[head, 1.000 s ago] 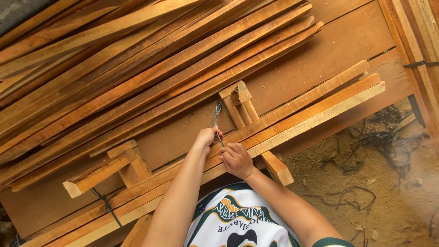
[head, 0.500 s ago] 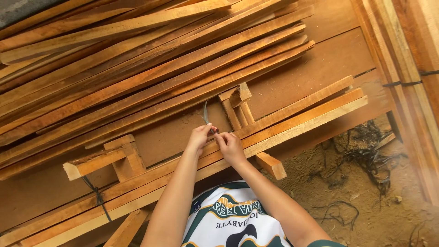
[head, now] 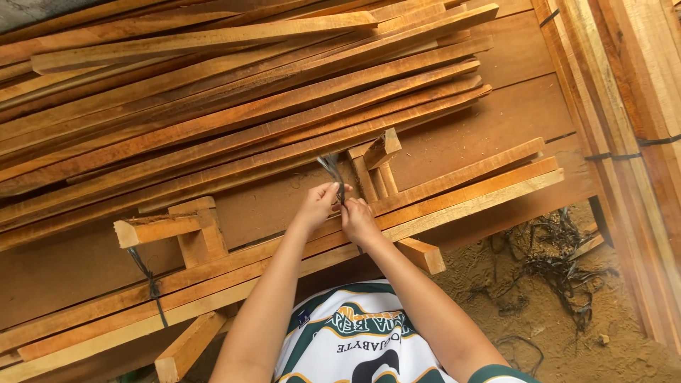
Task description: The person ties a bundle of wooden planks together using a black string. They wrap the string around the planks, pull it tight, and tie a knot to secure the bundle. The person then lifts the tied bundle and places it on a stack of other planks.
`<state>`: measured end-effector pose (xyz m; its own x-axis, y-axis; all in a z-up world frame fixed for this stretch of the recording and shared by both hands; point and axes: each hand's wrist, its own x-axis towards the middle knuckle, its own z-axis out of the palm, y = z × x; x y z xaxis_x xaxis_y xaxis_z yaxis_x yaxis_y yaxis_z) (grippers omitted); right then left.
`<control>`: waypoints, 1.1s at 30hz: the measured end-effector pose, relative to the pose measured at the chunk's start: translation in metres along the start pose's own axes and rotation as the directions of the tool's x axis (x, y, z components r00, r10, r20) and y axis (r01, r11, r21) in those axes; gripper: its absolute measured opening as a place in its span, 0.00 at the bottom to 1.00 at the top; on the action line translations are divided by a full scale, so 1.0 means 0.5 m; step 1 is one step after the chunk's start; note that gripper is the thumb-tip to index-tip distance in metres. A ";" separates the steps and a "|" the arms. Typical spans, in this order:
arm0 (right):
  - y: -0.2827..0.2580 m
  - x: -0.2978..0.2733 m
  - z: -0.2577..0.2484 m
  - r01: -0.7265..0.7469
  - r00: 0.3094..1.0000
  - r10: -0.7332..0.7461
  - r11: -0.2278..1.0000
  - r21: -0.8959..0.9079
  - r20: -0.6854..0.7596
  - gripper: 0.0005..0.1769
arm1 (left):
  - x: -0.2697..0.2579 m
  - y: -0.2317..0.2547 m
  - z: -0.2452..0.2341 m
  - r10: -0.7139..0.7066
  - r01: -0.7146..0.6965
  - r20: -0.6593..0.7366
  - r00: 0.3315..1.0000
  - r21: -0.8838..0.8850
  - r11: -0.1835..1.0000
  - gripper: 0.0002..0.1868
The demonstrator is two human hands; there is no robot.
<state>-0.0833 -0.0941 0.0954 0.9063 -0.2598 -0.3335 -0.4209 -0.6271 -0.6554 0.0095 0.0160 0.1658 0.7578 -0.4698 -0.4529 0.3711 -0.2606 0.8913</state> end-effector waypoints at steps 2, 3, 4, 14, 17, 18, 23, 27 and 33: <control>0.002 -0.001 -0.015 -0.015 0.999 0.013 0.999 0.034 0.033 0.16 | 0.016 -0.044 -0.022 -0.001 -0.001 0.146 0.989 0.013 1.000 0.19; 0.002 -0.001 -0.022 -0.032 0.997 0.027 0.997 0.071 0.068 0.19 | 0.024 -0.065 -0.034 -0.006 -0.003 0.289 0.957 0.028 1.000 0.31; -0.012 0.001 -0.036 -0.033 0.998 0.028 0.997 0.072 0.064 0.19 | 0.028 -0.078 -0.043 -0.004 -0.006 0.292 0.956 0.030 1.000 0.31; -0.064 -0.012 -0.104 -0.186 0.976 0.144 0.944 0.274 0.166 0.15 | 0.058 -0.191 -0.091 -0.080 -0.013 0.241 0.967 0.361 0.932 0.14; -0.041 -0.015 -0.090 -0.244 0.969 0.217 0.916 0.318 0.120 0.11 | 0.053 -0.205 -0.094 -0.093 0.002 0.234 0.968 0.362 0.932 0.12; -0.038 -0.014 -0.087 -0.257 0.966 0.236 0.911 0.323 0.102 0.12 | 0.052 -0.202 -0.095 -0.101 0.016 0.237 0.966 0.333 0.943 0.11; -0.023 -0.005 -0.075 -0.244 0.970 0.230 0.938 0.248 0.084 0.12 | 0.026 -0.131 -0.083 -0.223 0.190 0.296 0.929 0.135 0.972 0.15; -0.011 0.001 -0.070 -0.289 0.957 0.282 0.919 0.267 0.066 0.12 | 0.062 -0.169 -0.072 -0.287 0.263 0.264 0.921 0.121 0.957 0.14; -0.008 0.006 -0.041 -0.370 0.920 0.392 0.877 0.307 -0.011 0.19 | 0.050 -0.160 -0.070 -0.280 0.267 0.251 0.927 0.083 0.960 0.15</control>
<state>-0.0782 -0.1073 0.1107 0.6690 -0.4926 -0.5565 -0.7164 -0.2279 -0.6594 0.0174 0.0547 0.0838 0.4638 -0.5740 -0.6748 0.5141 -0.4459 0.7327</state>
